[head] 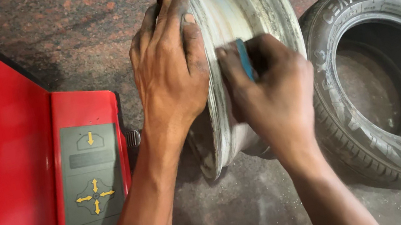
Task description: The person scrubs the outer rim and inner barrel of a metal wheel rim using a small abrasive pad. The person rotates the rim to access different sections while scrubbing.
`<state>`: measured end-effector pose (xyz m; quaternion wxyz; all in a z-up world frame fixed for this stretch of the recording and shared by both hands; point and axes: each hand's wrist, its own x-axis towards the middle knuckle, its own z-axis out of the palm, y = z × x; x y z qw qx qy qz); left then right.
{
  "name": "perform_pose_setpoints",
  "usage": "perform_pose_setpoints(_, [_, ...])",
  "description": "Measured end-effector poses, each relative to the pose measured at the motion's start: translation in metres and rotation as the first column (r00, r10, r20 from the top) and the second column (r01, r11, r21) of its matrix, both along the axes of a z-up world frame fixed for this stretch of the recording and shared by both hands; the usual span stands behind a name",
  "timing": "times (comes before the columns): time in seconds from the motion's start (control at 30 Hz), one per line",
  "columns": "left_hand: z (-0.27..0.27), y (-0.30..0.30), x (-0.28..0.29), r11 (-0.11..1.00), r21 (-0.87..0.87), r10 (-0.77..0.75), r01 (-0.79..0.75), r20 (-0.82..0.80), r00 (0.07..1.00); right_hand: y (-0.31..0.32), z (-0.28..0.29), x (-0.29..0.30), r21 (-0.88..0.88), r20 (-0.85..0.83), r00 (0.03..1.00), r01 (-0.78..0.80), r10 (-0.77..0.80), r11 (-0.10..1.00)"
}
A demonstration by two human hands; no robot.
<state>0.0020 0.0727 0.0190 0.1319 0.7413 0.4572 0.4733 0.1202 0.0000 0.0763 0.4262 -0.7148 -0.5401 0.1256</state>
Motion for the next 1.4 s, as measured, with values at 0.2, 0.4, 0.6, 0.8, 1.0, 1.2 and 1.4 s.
perform_pose_setpoints(0.2, [0.002,-0.003,-0.001,1.000,-0.022,0.014,-0.015,-0.013,1.000,0.009,-0.002,0.009,0.009,0.240,0.969,-0.066,0.062,0.998])
perform_pose_setpoints(0.4, [0.000,-0.004,0.001,0.999,-0.023,0.029,-0.030,-0.022,0.999,0.034,-0.004,0.020,0.102,0.421,0.906,-0.100,0.049,0.990])
perform_pose_setpoints(0.6, [0.000,-0.002,0.001,1.000,-0.019,0.020,-0.021,-0.013,1.000,0.003,-0.012,0.012,-0.028,0.378,0.922,-0.086,0.091,0.996])
perform_pose_setpoints(0.8, [0.003,-0.001,0.001,0.998,-0.007,0.056,-0.056,-0.053,0.997,0.035,-0.010,0.016,0.227,0.605,0.796,-0.202,0.025,0.953])
perform_pose_setpoints(1.0, [-0.006,0.001,0.001,1.000,-0.005,0.020,-0.020,-0.007,1.000,0.010,-0.016,0.015,-0.071,0.431,0.902,-0.011,0.040,0.997])
perform_pose_setpoints(1.2, [0.004,0.000,-0.001,1.000,0.006,0.028,-0.028,-0.024,0.999,0.024,-0.028,0.019,0.228,0.535,0.843,-0.200,0.049,0.953])
perform_pose_setpoints(1.4, [-0.001,-0.010,-0.001,1.000,0.005,0.009,-0.009,0.006,1.000,0.040,-0.033,0.022,0.286,0.576,0.815,-0.263,0.054,0.922])
